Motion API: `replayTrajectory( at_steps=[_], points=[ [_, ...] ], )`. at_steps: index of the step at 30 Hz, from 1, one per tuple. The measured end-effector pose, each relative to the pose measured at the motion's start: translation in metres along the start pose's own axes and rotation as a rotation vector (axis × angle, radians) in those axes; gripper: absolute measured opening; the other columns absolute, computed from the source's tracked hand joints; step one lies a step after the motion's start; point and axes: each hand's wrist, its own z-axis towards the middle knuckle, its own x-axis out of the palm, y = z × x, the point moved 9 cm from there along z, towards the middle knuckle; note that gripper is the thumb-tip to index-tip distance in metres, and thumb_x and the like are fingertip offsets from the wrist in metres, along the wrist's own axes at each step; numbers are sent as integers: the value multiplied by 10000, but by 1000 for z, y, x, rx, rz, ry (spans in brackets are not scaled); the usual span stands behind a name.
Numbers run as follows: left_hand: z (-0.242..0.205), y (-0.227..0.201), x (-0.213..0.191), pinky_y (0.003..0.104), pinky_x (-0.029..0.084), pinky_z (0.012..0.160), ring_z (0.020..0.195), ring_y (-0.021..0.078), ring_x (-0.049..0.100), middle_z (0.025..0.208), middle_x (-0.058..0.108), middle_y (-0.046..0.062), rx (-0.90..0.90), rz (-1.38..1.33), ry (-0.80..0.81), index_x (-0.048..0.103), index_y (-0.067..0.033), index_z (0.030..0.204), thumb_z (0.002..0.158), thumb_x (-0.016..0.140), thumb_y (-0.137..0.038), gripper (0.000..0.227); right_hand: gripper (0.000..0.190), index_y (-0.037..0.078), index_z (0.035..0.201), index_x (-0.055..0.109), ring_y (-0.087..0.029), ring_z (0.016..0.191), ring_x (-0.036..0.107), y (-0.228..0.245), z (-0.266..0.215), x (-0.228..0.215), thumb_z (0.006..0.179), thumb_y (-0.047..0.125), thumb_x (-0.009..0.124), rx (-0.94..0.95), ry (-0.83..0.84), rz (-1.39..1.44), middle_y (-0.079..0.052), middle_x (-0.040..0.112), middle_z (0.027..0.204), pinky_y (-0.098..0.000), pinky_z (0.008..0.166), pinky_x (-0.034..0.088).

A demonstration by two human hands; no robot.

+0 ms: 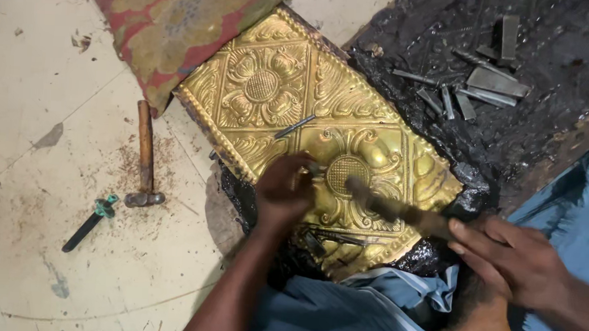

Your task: The person uses a hammer and various metal chisels to engrave intricate floral and geometric patterns onto a rectangular brass plate. The person repeatedly strikes the chisel to create raised textures and details on the metal surface.

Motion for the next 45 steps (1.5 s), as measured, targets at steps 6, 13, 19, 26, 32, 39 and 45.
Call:
replayTrajectory(
  at_steps=[6,13,19,26,32,39,45],
  points=[
    [-16,105,-52,315,614,828,930,183,716,1013,717,132,-646,-488,-283,623,26,1152,891,732,76,286,770,290,1681,335,-215,412,539,-28,-112,43,1000,174,673,1415,248,817,-142,551,728,-375,357,460],
    [-57,103,-75,299,646,791,869,188,709,990,687,109,-937,-603,-349,634,35,1152,851,664,127,317,793,228,1674,330,-219,461,508,-1,-120,50,962,159,670,1447,127,1028,-173,676,786,-406,389,497],
    [-21,67,-53,278,586,826,913,155,706,1035,745,102,-720,-312,-150,695,28,1159,869,713,51,292,669,218,1613,312,-217,588,601,15,-133,52,994,213,566,1674,26,1059,-130,682,871,-362,484,494],
    [3,73,8,303,603,818,883,165,719,1023,761,105,-607,-505,-58,711,-39,1184,872,728,-32,313,610,129,1627,545,-265,477,500,-14,-182,65,1028,121,659,1460,19,751,-134,551,686,-392,394,414],
    [17,91,22,337,605,897,919,203,771,992,805,141,-408,-440,15,761,-10,1124,882,752,-124,268,538,104,1515,561,-116,787,622,4,-103,30,985,128,656,1082,-60,396,-84,702,897,-273,662,478],
    [13,94,33,334,610,785,825,188,786,945,805,79,-433,-265,108,794,-112,1053,852,746,-232,239,626,205,1610,527,-155,562,530,10,-35,23,1010,132,692,1129,101,198,-136,614,660,-314,496,456],
    [14,84,30,359,608,765,794,207,765,932,800,77,-240,-215,19,802,-137,1006,861,764,-264,197,522,102,1571,469,-64,606,612,57,29,-25,1058,130,563,630,-272,206,-34,669,844,-224,518,493]
  ],
)
